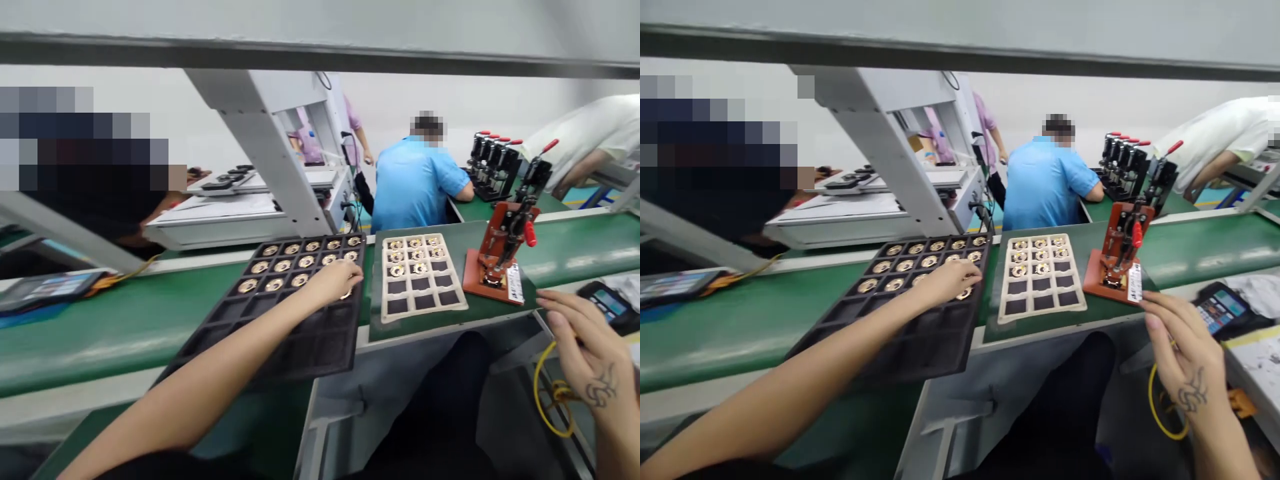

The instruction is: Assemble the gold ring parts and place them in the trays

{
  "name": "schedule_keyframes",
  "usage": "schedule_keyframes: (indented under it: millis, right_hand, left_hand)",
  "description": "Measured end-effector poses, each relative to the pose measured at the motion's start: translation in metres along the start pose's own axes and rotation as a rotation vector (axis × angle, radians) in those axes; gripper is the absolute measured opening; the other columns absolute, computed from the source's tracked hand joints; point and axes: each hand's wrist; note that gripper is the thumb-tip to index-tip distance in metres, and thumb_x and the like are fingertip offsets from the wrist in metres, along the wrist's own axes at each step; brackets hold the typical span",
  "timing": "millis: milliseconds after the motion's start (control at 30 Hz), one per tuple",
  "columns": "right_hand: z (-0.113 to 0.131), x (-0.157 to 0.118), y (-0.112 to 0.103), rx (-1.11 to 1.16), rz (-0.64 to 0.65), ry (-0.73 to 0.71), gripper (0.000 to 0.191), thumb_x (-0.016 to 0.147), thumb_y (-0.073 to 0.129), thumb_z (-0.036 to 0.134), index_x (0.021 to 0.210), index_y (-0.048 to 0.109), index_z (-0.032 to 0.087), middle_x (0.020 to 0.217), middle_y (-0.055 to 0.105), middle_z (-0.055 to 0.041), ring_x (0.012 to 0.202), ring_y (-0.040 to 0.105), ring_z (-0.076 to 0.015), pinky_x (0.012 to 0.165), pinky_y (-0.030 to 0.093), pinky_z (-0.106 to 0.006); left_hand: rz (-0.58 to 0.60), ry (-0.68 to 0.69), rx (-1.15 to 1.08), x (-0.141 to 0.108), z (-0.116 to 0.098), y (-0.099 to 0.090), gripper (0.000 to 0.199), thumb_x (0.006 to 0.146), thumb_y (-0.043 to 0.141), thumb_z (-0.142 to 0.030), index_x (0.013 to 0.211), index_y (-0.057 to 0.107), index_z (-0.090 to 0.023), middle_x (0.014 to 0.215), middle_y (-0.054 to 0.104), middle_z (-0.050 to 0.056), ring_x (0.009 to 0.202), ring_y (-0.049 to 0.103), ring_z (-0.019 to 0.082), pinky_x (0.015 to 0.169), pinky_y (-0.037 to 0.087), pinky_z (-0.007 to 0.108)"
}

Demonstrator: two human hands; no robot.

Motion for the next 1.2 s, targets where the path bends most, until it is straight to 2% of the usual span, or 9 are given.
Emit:
schedule_keyframes:
  millis: [100,267,400,533,633,767,867,1067,1200]
  right_hand:
    - [0.01,-0.006,0.0,0.058,0.072,0.002,0.023,0.103,0.063,0.015,0.119,0.076,0.024,0.118,0.079,-0.0091,0.109,0.076,-0.0278,0.1,0.06,-0.043]
    - [0.017,-0.029,-0.023,-0.003,0.116,0.087,0.022,0.104,0.064,0.02,0.12,0.078,0.025,0.119,0.08,-0.0095,0.108,0.078,-0.0298,0.097,0.064,-0.045]
    - [0.012,-0.065,-0.053,-0.061,0.142,0.215,0.022,0.104,0.064,0.026,0.12,0.08,0.028,0.12,0.081,-0.0097,0.107,0.079,-0.0322,0.094,0.067,-0.046]
    - [0.011,-0.084,-0.067,-0.056,0.109,0.384,0.021,0.105,0.064,0.033,0.117,0.08,0.029,0.113,0.082,-0.0072,0.1,0.081,-0.0289,0.09,0.068,-0.039]
    - [0.019,-0.076,-0.062,0.065,0.071,0.555,0.027,0.11,0.055,0.039,0.119,0.078,0.029,0.103,0.081,-0.0067,0.092,0.08,-0.0255,0.084,0.067,-0.035]
    - [0.029,-0.053,-0.049,0.321,0.016,0.636,0.037,0.103,0.067,0.045,0.137,0.067,0.029,0.109,0.075,-0.007,0.088,0.074,-0.0225,0.077,0.064,-0.035]
    - [0.031,-0.043,-0.053,0.435,-0.019,0.602,0.064,0.091,0.083,0.045,0.148,0.057,0.029,0.112,0.07,-0.0071,0.087,0.07,-0.0205,0.069,0.061,-0.032]
    - [0.037,-0.056,-0.094,0.251,-0.154,0.666,0.038,0.09,0.084,0.045,0.121,0.072,0.026,0.091,0.063,-0.0017,0.071,0.06,-0.0166,0.065,0.056,-0.033]
    - [0.04,-0.081,-0.125,0.157,-0.205,0.765,0.037,0.086,0.087,0.044,0.115,0.073,0.026,0.089,0.063,-0.0004,0.071,0.057,-0.016,0.064,0.051,-0.031]
  left_hand:
    - [0.013,0.094,-0.013,0.051,-0.053,0.02,0.026,0.099,0.059,-0.031,0.098,0.084,-0.023,0.109,0.08,0.01,0.11,0.073,0.027,0.103,0.051,0.033]
    - [0.036,0.027,-0.02,0.106,-0.105,0.056,0.03,0.091,0.073,-0.043,0.076,0.076,-0.017,0.095,0.077,0.014,0.098,0.074,0.029,0.091,0.055,0.035]
    - [0.035,-0.004,-0.081,0.112,-0.106,0.061,0.027,0.084,0.079,-0.039,0.07,0.067,-0.019,0.079,0.073,0.008,0.081,0.072,0.026,0.075,0.053,0.032]
    - [-0.036,0.078,-0.162,0.1,-0.128,0.042,0.015,0.09,0.072,-0.03,0.082,0.064,-0.02,0.082,0.072,0.004,0.081,0.069,0.023,0.074,0.053,0.032]
    - [-0.101,0.342,-0.304,0.081,-0.181,0.025,0.009,0.099,0.064,-0.028,0.092,0.063,-0.022,0.091,0.073,0.003,0.085,0.071,0.021,0.08,0.056,0.032]
    - [-0.299,1.074,-0.561,0.052,-0.272,0.013,0.014,0.103,0.056,-0.013,0.105,0.066,-0.023,0.105,0.076,0.007,0.099,0.075,0.021,0.089,0.06,0.032]
    - [-0.403,1.428,-0.522,0.04,-0.326,0.012,0.023,0.106,0.055,-0.011,0.123,0.065,-0.022,0.114,0.077,0.011,0.105,0.076,0.022,0.09,0.063,0.033]
    - [-0.471,1.639,-0.532,0.037,-0.402,0.02,0.019,0.11,0.052,-0.016,0.125,0.063,-0.02,0.109,0.079,0.012,0.1,0.078,0.025,0.088,0.066,0.037]
    - [-0.381,1.78,-0.618,0.026,-0.446,0.033,0.023,0.109,0.05,-0.013,0.128,0.06,-0.02,0.108,0.077,0.012,0.1,0.077,0.025,0.088,0.066,0.036]
Point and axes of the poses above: each hand's wrist, its own x-axis towards the middle knuckle, its own y-axis out of the palm, z = x × y
